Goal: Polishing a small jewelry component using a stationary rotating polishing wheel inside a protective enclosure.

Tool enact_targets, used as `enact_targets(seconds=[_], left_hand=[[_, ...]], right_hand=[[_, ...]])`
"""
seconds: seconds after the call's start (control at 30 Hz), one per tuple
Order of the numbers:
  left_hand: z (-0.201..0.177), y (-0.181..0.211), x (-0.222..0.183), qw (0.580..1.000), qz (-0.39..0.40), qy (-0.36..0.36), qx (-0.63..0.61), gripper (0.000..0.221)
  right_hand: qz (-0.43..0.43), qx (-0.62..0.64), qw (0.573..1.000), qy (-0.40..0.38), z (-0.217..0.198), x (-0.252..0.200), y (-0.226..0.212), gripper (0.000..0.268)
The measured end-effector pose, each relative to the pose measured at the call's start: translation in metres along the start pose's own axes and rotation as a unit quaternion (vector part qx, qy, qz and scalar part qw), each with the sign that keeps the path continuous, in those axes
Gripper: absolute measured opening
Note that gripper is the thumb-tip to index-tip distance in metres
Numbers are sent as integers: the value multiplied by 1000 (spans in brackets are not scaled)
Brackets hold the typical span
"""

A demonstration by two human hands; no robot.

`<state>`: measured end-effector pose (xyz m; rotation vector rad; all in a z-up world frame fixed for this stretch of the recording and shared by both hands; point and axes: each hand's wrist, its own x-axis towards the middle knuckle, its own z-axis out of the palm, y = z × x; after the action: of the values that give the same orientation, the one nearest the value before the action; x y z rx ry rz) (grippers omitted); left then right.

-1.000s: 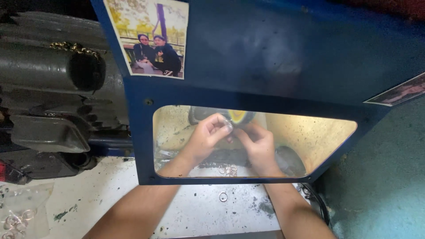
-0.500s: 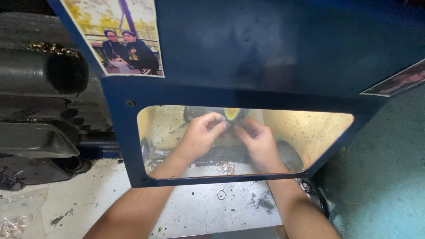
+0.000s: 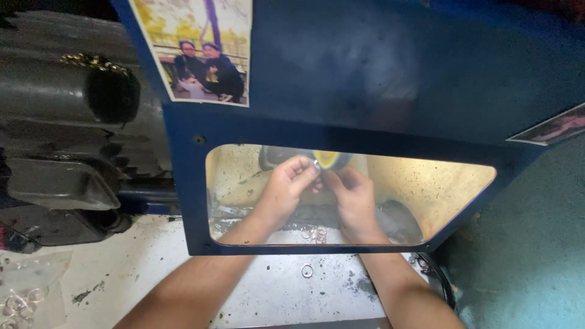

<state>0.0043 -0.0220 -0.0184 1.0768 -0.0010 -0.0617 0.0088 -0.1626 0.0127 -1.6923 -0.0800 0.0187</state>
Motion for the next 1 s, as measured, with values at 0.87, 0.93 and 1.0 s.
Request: enact_targets(seconds=[0.87, 0.93, 1.0], left_hand=[[-4, 4, 2, 990, -3, -26, 139, 13], [-3, -2, 5, 993, -2, -22, 116, 13], [-3, -1, 4, 996, 0, 4, 91, 13]], right_hand=[[26, -55, 998, -21, -13, -5, -14, 15], [34, -45, 998, -10, -4, -6, -20, 17], [19, 1, 1000, 2, 4, -7, -19, 16]])
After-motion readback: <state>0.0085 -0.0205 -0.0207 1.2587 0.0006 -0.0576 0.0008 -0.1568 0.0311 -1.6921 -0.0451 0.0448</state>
